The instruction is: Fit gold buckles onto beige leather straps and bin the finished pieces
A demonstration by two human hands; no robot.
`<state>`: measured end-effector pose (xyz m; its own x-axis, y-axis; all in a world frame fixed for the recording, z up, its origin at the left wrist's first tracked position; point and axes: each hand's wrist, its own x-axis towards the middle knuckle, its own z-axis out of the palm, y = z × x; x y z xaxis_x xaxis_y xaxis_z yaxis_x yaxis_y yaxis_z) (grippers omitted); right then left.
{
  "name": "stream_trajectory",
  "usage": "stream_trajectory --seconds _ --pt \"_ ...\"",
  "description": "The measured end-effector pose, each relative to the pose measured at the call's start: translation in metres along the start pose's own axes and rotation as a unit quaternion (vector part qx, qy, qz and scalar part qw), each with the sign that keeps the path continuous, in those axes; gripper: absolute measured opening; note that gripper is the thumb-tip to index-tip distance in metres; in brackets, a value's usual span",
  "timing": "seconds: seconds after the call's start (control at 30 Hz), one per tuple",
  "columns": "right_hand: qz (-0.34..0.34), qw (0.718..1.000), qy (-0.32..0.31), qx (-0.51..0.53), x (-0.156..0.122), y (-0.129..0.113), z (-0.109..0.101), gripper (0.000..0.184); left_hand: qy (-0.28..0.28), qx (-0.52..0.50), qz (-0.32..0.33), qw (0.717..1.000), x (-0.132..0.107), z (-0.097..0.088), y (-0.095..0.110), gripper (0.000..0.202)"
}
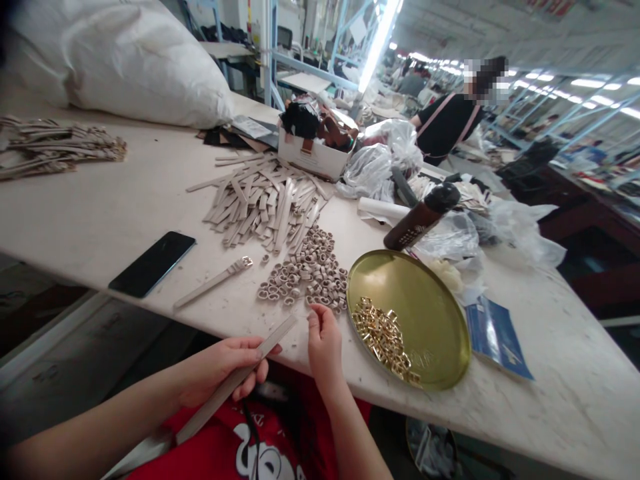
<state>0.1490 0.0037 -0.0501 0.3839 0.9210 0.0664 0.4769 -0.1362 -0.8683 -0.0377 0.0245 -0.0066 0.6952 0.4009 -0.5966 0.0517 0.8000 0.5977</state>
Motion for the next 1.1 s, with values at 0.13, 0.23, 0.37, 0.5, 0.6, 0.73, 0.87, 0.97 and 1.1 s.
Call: stream_trajectory --seconds 0.13,0.23,0.37,0.5,0.6,0.73,0.87,0.97,1.1 --pt "-0.124 0.980 -0.044 -0.152 0.011 -0.008 0.006 0.022 0.044 -0.022 0.033 0.998 0.001 -0.010 0.000 0.029" --pt "-0.173 0.941 -0.088 -0.276 0.023 -0.017 0.019 0.021 0.062 -0.031 0.049 0.996 0.002 -0.015 0.001 0.030" --pt "-0.171 0.904 -0.117 -0.373 0.032 -0.020 0.032 0.010 0.070 -0.040 0.054 0.995 -0.001 -0.016 0.000 0.031" --pt "-0.166 0.920 -0.114 -0.337 0.026 -0.017 0.031 0.012 0.069 -0.048 0.045 0.995 -0.003 -0.016 -0.002 0.030" --pt "-0.169 0.928 -0.120 -0.309 0.020 -0.018 0.027 0.009 0.064 -0.046 0.042 0.996 -0.004 -0.016 -0.004 0.030" --pt "-0.159 0.926 -0.120 -0.321 0.016 -0.018 0.027 0.011 0.058 -0.042 0.044 0.996 -0.004 -0.015 -0.006 0.028" --pt "-0.140 0.940 -0.109 -0.292 0.016 -0.013 0.027 0.020 0.064 -0.040 0.051 0.996 -0.007 -0.017 -0.008 0.027" --pt "-0.127 0.963 -0.113 -0.210 0.013 -0.008 0.024 0.015 0.067 -0.042 0.051 0.996 -0.010 -0.018 -0.010 0.028" --pt "-0.001 0.993 -0.116 -0.031 0.006 -0.006 0.018 0.014 0.067 -0.065 0.038 0.995 -0.011 -0.017 -0.009 0.026"
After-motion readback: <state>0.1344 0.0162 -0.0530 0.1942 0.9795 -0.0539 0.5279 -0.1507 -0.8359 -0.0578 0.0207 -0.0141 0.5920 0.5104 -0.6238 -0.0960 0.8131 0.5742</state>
